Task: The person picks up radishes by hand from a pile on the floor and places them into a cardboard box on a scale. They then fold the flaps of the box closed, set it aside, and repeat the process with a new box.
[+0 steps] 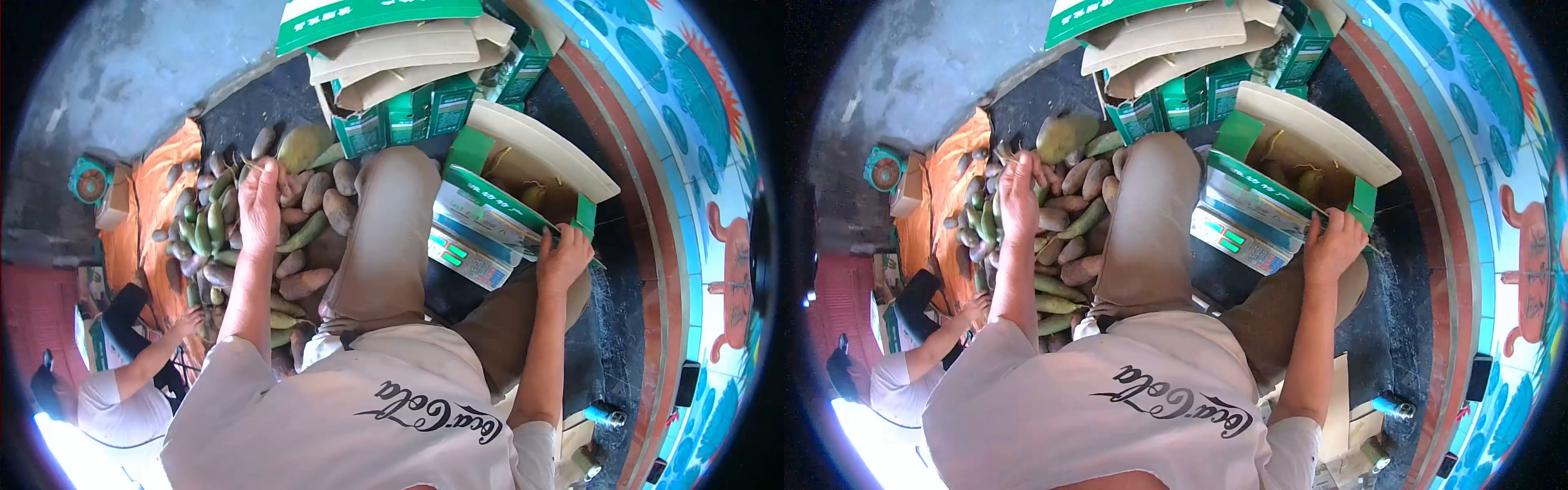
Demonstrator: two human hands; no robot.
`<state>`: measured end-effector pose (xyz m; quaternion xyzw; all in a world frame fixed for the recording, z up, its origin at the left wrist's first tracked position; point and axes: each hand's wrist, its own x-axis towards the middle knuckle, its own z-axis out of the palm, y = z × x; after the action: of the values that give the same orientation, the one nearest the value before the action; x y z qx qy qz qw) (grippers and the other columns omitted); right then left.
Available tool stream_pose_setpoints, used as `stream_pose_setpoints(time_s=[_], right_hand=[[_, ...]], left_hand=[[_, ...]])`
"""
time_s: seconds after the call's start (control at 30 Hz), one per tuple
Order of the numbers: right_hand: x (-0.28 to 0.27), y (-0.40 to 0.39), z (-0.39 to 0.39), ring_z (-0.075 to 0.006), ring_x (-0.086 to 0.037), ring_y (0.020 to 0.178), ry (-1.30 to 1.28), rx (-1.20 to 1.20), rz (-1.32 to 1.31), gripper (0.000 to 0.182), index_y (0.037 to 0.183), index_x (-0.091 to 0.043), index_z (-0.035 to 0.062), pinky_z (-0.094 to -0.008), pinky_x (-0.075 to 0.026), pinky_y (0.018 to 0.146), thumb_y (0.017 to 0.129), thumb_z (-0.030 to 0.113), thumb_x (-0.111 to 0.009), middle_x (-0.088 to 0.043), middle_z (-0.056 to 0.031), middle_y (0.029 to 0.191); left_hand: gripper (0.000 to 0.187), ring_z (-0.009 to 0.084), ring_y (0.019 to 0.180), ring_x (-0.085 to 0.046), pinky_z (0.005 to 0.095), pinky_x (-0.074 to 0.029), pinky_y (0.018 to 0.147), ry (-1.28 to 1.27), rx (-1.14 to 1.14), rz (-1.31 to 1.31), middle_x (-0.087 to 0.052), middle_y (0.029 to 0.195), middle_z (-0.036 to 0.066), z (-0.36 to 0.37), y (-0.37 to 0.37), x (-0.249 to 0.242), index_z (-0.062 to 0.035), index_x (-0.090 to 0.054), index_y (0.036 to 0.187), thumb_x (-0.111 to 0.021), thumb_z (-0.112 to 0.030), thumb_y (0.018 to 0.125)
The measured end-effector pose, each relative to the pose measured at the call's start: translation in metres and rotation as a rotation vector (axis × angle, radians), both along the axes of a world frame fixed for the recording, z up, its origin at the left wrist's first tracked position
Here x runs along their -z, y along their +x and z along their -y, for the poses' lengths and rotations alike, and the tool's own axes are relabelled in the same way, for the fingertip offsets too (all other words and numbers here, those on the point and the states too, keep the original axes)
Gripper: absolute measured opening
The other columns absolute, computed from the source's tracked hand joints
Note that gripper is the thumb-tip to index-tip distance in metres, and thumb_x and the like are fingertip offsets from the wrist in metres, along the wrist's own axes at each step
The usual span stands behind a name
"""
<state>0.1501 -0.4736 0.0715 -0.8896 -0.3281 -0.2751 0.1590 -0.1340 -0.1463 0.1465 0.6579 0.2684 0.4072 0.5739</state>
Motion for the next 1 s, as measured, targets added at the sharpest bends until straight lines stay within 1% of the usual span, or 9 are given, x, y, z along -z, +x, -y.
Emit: stream_pose_setpoints(time_s=[0.23,0.4,0.47,0.5,0.53,0.6,0.73,0.87,1.0], right_hand=[[0.000,-0.002,0.002,-0.0286,-0.053,0.084,0.043,0.000,-0.015,0.025,0.087,-0.057,0.0104,-0.0410,-0.038,0.078,0.069,0.016,-0.072,-0.056,-0.0076,0.083],[0.002,-0.001,0.005,-0.0279,-0.053,0.084,0.064,-0.016,-0.002,0.026,0.087,-0.057,0.0094,-0.0419,-0.039,0.080,0.068,0.017,-0.072,-0.055,-0.0073,0.084],[0.002,-0.002,0.006,-0.0278,-0.053,0.083,0.071,-0.018,0.008,0.026,0.087,-0.057,0.0093,-0.0418,-0.039,0.079,0.068,0.017,-0.072,-0.055,-0.0074,0.083],[0.001,-0.002,0.006,-0.0278,-0.053,0.082,0.077,-0.027,0.015,0.025,0.087,-0.057,0.0092,-0.0417,-0.039,0.079,0.068,0.016,-0.072,-0.054,-0.0075,0.082],[0.001,0.000,0.007,-0.0279,-0.053,0.082,0.082,-0.035,0.015,0.025,0.086,-0.056,0.0092,-0.0419,-0.039,0.078,0.068,0.016,-0.072,-0.054,-0.0077,0.082],[0.004,0.001,0.009,-0.0281,-0.053,0.081,0.093,-0.049,0.008,0.024,0.084,-0.055,0.0092,-0.0422,-0.039,0.077,0.068,0.016,-0.072,-0.053,-0.0080,0.081],[0.003,0.001,0.011,-0.0288,-0.052,0.081,0.092,-0.083,0.024,0.024,0.081,-0.054,0.0092,-0.0429,-0.039,0.076,0.068,0.016,-0.072,-0.053,-0.0089,0.080],[0.006,0.004,0.013,-0.0292,-0.052,0.081,0.113,-0.109,0.056,0.023,0.080,-0.053,0.0090,-0.0430,-0.039,0.076,0.068,0.017,-0.071,-0.053,-0.0092,0.080],[0.009,0.007,0.013,-0.0292,-0.053,0.082,0.104,-0.100,0.083,0.024,0.082,-0.055,0.0085,-0.0427,-0.039,0.076,0.069,0.018,-0.071,-0.053,-0.0093,0.080]], left_hand=[[0.033,0.0144,0.063,-0.052,0.0282,-0.041,0.068,0.024,0.238,0.100,-0.053,0.064,0.006,0.049,0.115,-0.060,-0.0046,-0.051,0.076,-0.041,-0.028,0.097],[0.032,0.0144,0.063,-0.057,0.0288,-0.044,0.066,-0.055,0.506,0.031,-0.058,0.069,0.007,0.077,0.203,-0.028,-0.0030,-0.055,0.085,-0.041,-0.029,0.098],[0.029,0.0152,0.068,-0.060,0.0310,-0.047,0.070,0.108,0.569,-0.111,-0.060,0.076,0.008,0.081,0.235,0.006,-0.0002,-0.056,0.089,-0.043,-0.025,0.098],[0.025,0.0157,0.075,-0.062,0.0308,-0.048,0.075,0.078,0.661,-0.193,-0.063,0.084,0.009,0.092,0.238,0.007,0.0006,-0.055,0.099,-0.045,-0.023,0.097],[0.028,0.0161,0.084,-0.062,0.0298,-0.047,0.079,0.185,0.711,-0.269,-0.065,0.089,0.009,0.103,0.233,-0.003,-0.0025,-0.050,0.116,-0.048,-0.022,0.096],[0.037,0.0160,0.092,-0.061,0.0297,-0.046,0.085,0.333,0.676,-0.328,-0.066,0.095,0.011,0.121,0.216,-0.027,-0.0066,-0.042,0.128,-0.051,-0.019,0.094],[0.040,0.0150,0.099,-0.059,0.0300,-0.044,0.090,0.269,0.599,-0.175,-0.066,0.100,0.011,0.113,0.171,-0.052,-0.0052,-0.042,0.130,-0.053,-0.015,0.093],[0.033,0.0138,0.099,-0.059,0.0292,-0.043,0.092,0.333,0.355,-0.216,-0.066,0.101,0.010,0.091,0.108,-0.074,-0.0017,-0.048,0.123,-0.051,-0.012,0.093],[0.034,0.0146,0.097,-0.060,0.0293,-0.045,0.090,0.257,0.178,-0.157,-0.067,0.099,0.010,0.058,0.053,-0.055,-0.0007,-0.048,0.124,-0.050,-0.013,0.093]])
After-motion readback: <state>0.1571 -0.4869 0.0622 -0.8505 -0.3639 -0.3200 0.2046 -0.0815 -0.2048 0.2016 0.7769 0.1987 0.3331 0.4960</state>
